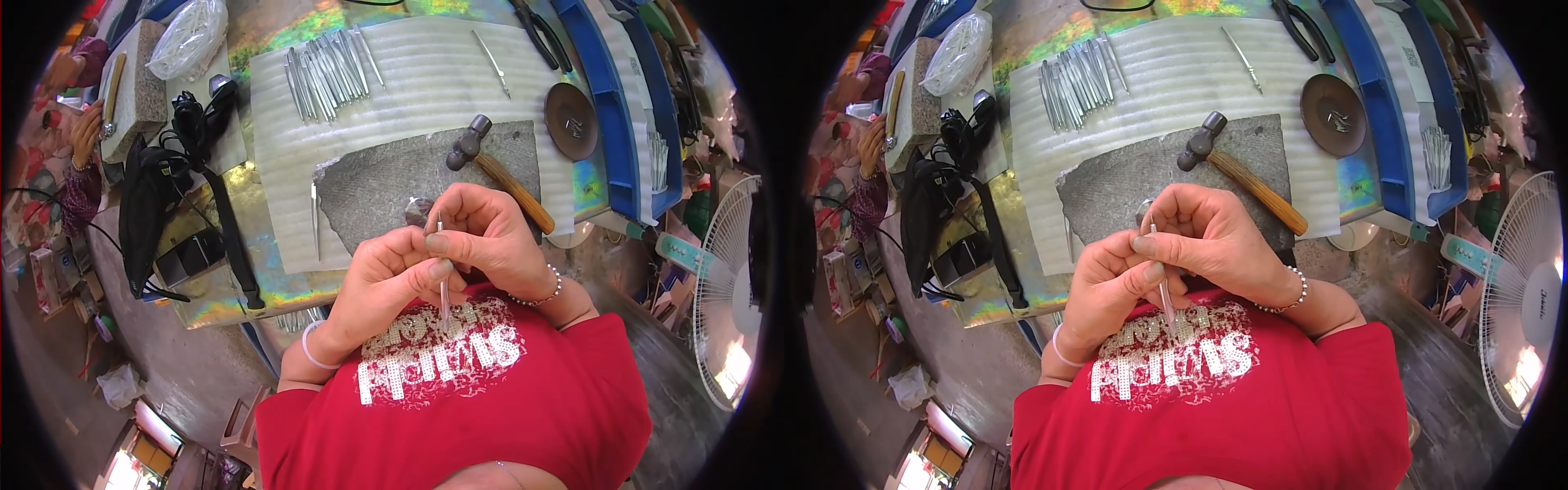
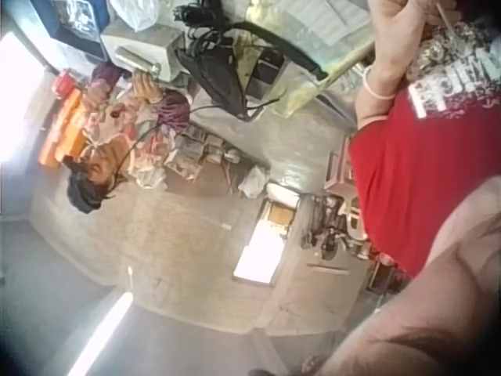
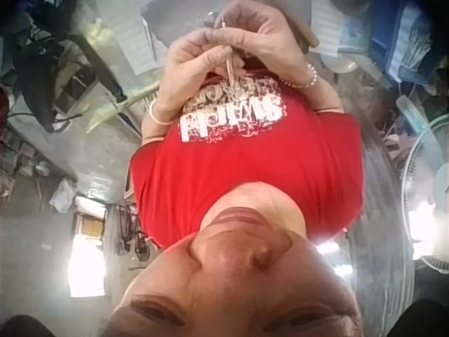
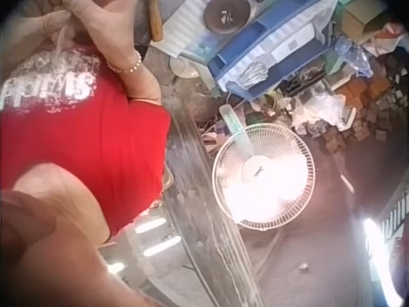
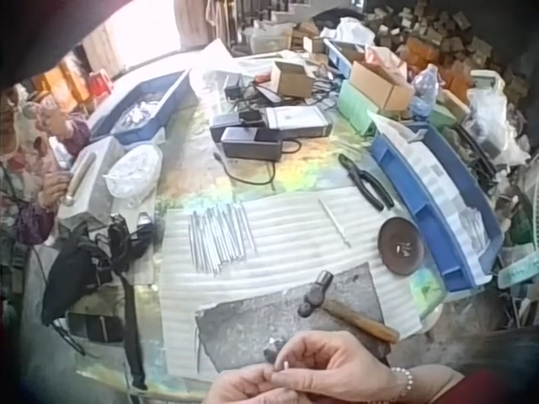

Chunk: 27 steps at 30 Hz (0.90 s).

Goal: Manually stamping metal components using a hammer and a punch tool on a stone block.

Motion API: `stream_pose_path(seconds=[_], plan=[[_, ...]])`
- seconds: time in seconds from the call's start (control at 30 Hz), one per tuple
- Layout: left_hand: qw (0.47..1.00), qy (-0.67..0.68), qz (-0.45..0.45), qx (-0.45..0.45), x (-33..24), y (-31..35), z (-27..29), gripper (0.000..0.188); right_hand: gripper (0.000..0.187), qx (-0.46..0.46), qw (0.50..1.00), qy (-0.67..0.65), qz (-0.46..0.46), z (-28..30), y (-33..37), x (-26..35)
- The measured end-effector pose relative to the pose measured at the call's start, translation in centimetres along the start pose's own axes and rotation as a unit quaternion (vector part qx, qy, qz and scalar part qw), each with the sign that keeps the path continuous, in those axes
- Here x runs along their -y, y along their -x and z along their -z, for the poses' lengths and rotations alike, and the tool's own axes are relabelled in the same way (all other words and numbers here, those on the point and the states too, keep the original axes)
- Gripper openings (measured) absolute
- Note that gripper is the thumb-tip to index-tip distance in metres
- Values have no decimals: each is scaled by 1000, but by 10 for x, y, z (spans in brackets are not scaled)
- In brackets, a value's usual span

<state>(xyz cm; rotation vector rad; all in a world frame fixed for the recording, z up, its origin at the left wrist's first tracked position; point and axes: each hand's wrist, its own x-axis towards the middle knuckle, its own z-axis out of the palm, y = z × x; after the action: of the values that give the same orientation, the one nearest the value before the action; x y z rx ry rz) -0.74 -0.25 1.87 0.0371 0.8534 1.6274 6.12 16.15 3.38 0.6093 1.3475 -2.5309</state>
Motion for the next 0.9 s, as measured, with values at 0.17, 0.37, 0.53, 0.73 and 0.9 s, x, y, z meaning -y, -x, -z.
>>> stream_pose_path(seconds=[0.17,0.37,0.53,0.73,0.9], plan=[[1000,6,-7,-9,2,1,0,17,12,5,1000,-2,2,-2,0,1],[999,-22,-20,-13,-3,2,-2,17,11,5,1000,-2,14,-3,-1,2],[997,-45,-47,-44,-2,4,-4,20,9,0,999,-5,33,-2,-1,3],[986,91,-113,-80,-9,10,11,23,7,-54,991,39,114,3,2,4],[971,128,-189,-65,-19,9,26,24,20,34,989,83,117,-7,6,-5]])
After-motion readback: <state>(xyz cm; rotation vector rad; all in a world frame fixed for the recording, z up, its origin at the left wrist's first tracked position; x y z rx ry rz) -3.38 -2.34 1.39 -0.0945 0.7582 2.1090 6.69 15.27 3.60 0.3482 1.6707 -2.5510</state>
